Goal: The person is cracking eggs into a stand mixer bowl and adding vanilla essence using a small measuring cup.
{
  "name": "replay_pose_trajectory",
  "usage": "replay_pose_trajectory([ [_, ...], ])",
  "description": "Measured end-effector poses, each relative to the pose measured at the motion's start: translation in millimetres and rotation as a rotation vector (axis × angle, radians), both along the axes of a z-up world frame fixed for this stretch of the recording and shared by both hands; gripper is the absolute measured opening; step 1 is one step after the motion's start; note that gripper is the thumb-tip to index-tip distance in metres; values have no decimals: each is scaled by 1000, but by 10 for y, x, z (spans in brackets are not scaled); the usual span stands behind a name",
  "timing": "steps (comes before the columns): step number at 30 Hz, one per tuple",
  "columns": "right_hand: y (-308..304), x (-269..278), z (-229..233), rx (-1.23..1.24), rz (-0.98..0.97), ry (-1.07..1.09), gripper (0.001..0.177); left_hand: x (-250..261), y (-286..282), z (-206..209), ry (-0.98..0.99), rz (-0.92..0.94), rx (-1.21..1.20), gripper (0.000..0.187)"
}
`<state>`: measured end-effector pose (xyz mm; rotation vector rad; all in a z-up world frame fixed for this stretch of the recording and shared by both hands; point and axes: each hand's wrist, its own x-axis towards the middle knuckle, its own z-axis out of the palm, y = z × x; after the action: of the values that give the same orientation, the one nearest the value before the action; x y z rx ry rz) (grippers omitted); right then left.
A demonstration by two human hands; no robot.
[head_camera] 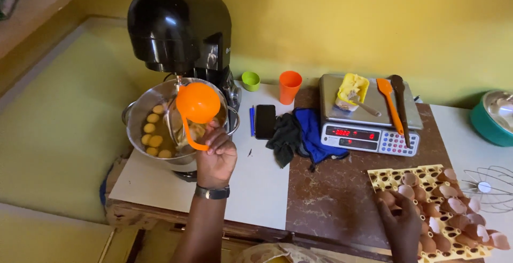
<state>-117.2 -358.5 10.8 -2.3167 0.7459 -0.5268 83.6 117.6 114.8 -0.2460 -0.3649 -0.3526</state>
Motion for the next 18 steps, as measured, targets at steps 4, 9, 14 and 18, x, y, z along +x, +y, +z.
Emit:
replay_pose_trajectory([
  [4, 0, 28, -33, 33, -6, 16, 50, -81, 59, 92, -5, -23, -18, 28],
  [9, -225, 24, -494, 217, 47, -74, 45, -163, 92, 95, -7, 1, 36, 33],
  [14, 178, -44, -167, 902, 7, -308, 50, 8, 318, -451, -126, 154, 277, 32],
  [18, 139, -82, -532, 1236, -46, -331, 55, -424, -188, 271, 275, 1010, 1556, 39],
])
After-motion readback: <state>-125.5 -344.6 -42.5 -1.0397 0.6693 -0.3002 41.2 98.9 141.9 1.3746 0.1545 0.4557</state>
